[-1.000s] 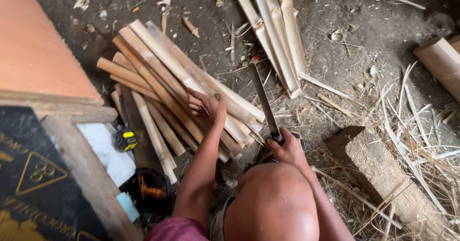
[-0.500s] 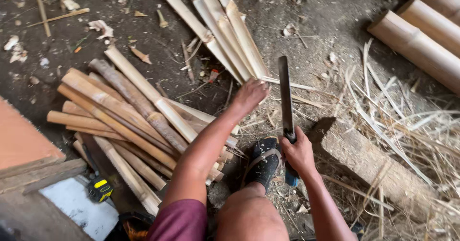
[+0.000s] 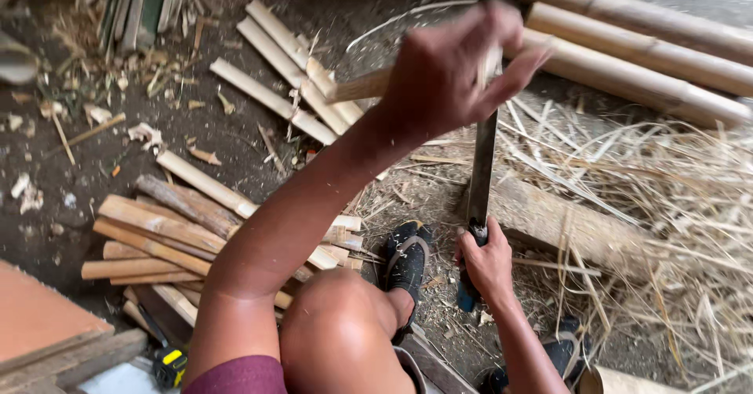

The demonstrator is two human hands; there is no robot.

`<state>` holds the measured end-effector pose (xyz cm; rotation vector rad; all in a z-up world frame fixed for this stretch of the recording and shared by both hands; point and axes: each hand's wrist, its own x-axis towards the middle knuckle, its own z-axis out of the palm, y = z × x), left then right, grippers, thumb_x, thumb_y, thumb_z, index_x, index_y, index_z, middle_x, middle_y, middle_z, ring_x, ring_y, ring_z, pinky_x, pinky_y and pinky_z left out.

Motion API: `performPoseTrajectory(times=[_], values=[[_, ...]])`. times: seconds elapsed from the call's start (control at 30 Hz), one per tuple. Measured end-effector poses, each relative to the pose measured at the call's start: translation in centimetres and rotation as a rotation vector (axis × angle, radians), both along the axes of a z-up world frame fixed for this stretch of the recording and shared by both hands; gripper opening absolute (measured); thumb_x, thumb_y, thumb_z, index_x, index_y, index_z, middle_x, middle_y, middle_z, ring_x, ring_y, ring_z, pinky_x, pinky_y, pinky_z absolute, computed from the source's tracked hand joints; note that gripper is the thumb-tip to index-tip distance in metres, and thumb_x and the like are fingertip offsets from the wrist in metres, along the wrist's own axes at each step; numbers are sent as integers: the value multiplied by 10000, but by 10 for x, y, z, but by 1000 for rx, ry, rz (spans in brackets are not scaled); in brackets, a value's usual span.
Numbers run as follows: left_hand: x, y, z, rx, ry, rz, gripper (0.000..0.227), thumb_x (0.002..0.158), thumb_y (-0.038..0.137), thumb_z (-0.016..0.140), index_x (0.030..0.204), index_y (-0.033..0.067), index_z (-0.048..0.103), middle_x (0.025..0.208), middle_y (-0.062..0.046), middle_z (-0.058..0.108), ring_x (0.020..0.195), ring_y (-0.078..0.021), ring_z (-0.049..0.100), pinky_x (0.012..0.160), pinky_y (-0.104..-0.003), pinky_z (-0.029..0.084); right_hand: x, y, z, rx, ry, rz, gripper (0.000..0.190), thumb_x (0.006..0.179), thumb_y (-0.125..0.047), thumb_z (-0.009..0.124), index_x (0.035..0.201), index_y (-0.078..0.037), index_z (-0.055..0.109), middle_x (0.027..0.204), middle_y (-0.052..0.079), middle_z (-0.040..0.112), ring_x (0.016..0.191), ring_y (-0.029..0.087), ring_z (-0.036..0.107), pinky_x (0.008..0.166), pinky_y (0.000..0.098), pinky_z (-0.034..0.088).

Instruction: The person sits on the ground and uses a knife to shave and smooth thin strips of bamboo. They repeatedly scrape the surface of each strip to remove rough edges and then place the finished pieces into a pile.

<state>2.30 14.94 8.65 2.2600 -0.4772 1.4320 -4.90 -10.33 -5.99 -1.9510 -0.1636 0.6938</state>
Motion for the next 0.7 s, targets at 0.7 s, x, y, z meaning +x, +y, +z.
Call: performPoseTrajectory(times=[0.7], values=[[3,-170,92,-832,-201,-259,336,1118,364,437,911,102,466,753,25,444,513,-32,349,386,-210,284,-24,-147,77,71,-591,-75,115,931,-111,590,950,-3,556,625,78,609,491,156,585,434,374,479]])
